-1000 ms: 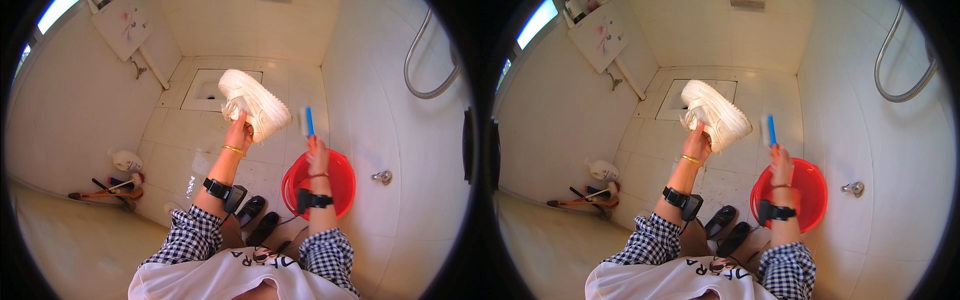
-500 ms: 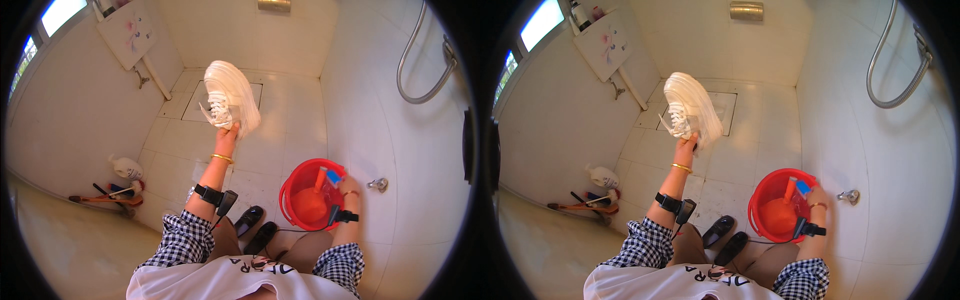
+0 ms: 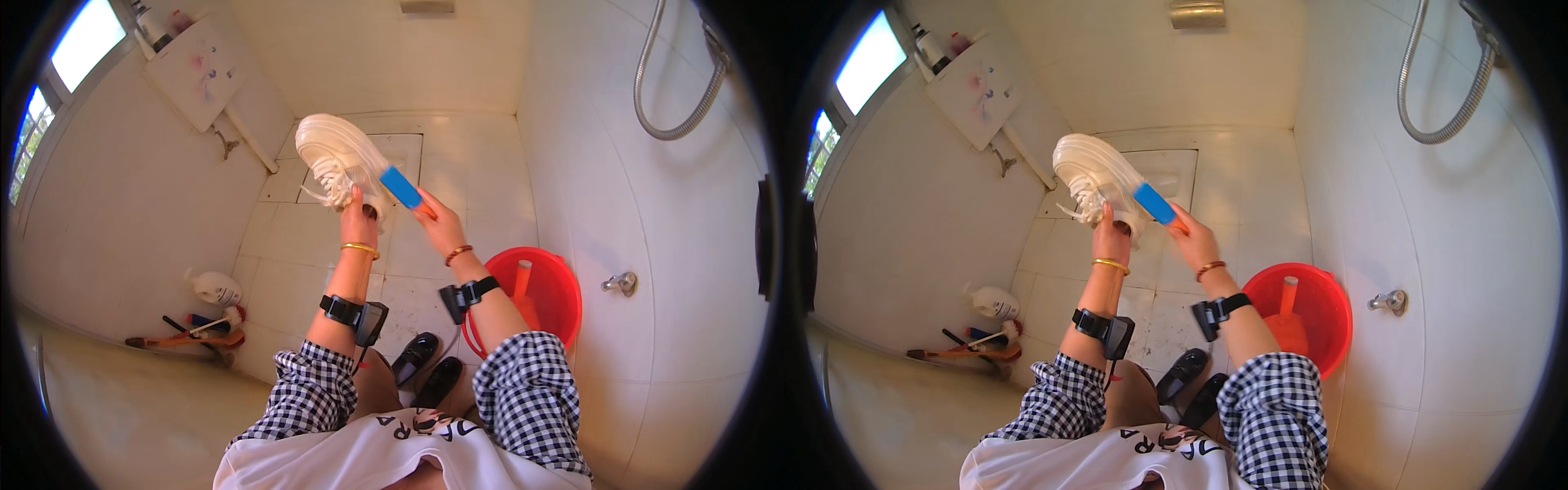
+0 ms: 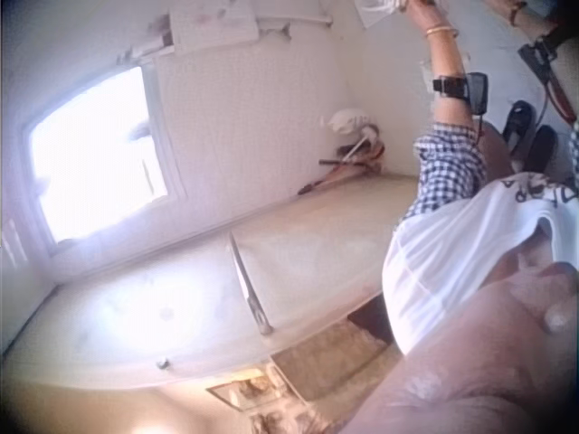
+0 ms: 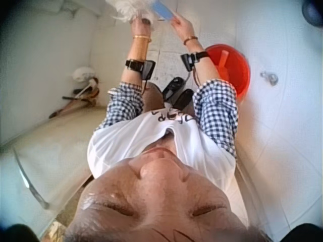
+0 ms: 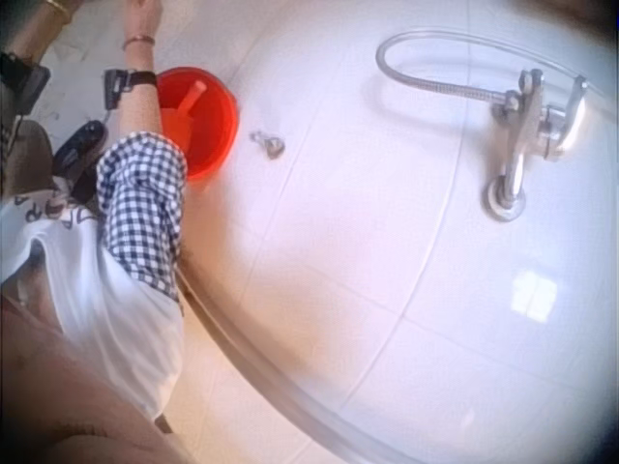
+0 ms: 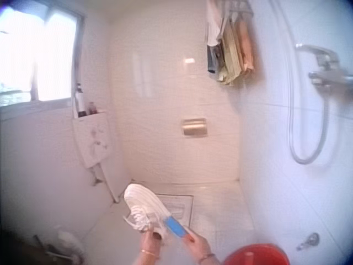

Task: The person scrubs a black shoe with a blue brush, dipping the brush into a red bucket of water. Then the person picks up a white sneaker and scrubs it with the same brush, repeatedly dipping the brush into the bucket.

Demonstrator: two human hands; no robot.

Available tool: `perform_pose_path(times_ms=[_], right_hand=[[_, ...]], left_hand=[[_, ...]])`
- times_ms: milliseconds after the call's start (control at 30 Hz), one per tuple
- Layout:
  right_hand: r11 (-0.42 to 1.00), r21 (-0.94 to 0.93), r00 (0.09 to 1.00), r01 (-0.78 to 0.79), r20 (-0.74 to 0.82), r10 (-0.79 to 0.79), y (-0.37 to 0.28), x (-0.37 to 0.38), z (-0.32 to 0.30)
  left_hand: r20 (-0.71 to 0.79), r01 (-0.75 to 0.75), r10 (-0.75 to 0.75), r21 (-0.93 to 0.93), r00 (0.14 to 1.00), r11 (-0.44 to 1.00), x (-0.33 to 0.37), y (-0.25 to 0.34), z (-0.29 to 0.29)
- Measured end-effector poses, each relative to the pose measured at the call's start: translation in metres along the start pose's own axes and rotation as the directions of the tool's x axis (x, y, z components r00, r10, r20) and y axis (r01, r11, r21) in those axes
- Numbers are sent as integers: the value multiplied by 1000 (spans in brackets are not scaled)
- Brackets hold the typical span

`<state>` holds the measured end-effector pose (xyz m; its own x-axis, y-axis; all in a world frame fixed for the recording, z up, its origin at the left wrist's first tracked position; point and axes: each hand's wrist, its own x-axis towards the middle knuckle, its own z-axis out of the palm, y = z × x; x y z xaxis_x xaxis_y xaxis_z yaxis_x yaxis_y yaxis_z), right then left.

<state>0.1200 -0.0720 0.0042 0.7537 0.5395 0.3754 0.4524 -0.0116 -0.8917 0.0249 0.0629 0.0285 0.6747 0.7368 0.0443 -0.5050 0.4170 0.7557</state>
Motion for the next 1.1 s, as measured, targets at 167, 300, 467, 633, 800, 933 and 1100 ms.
perform_pose_path(times_ms=[167, 300, 467, 633, 800, 933, 1100], right_hand=[[988, -145, 996, -49, -82, 37, 10, 17, -25], [999, 34, 997, 7, 74, -10, -20, 17, 34], [995, -82, 989, 57, 140, -45, 8, -11, 4], [950, -299, 994, -94, 34, 109, 11, 11, -37], [995, 22, 995, 99, 27, -99, -27, 16, 43], [982, -109, 978, 152, 162, -133, 15, -17, -1], [969, -242, 996, 46, -59, -62, 21, -3, -40]], left_hand=[[-12, -48, 47, -37, 999, 998, 10, -16, -40], [289, 46, 26, -237, 957, 970, 30, -28, -62], [76, 78, -57, -314, 995, 946, 27, -27, -69], [5, -81, 86, -293, 996, 953, 10, -10, -56], [38, -65, 82, -321, 996, 945, 11, -4, -35], [44, -23, 43, -377, 998, 926, 14, 5, -37], [82, -4, 40, -408, 996, 913, 14, 13, -39]])
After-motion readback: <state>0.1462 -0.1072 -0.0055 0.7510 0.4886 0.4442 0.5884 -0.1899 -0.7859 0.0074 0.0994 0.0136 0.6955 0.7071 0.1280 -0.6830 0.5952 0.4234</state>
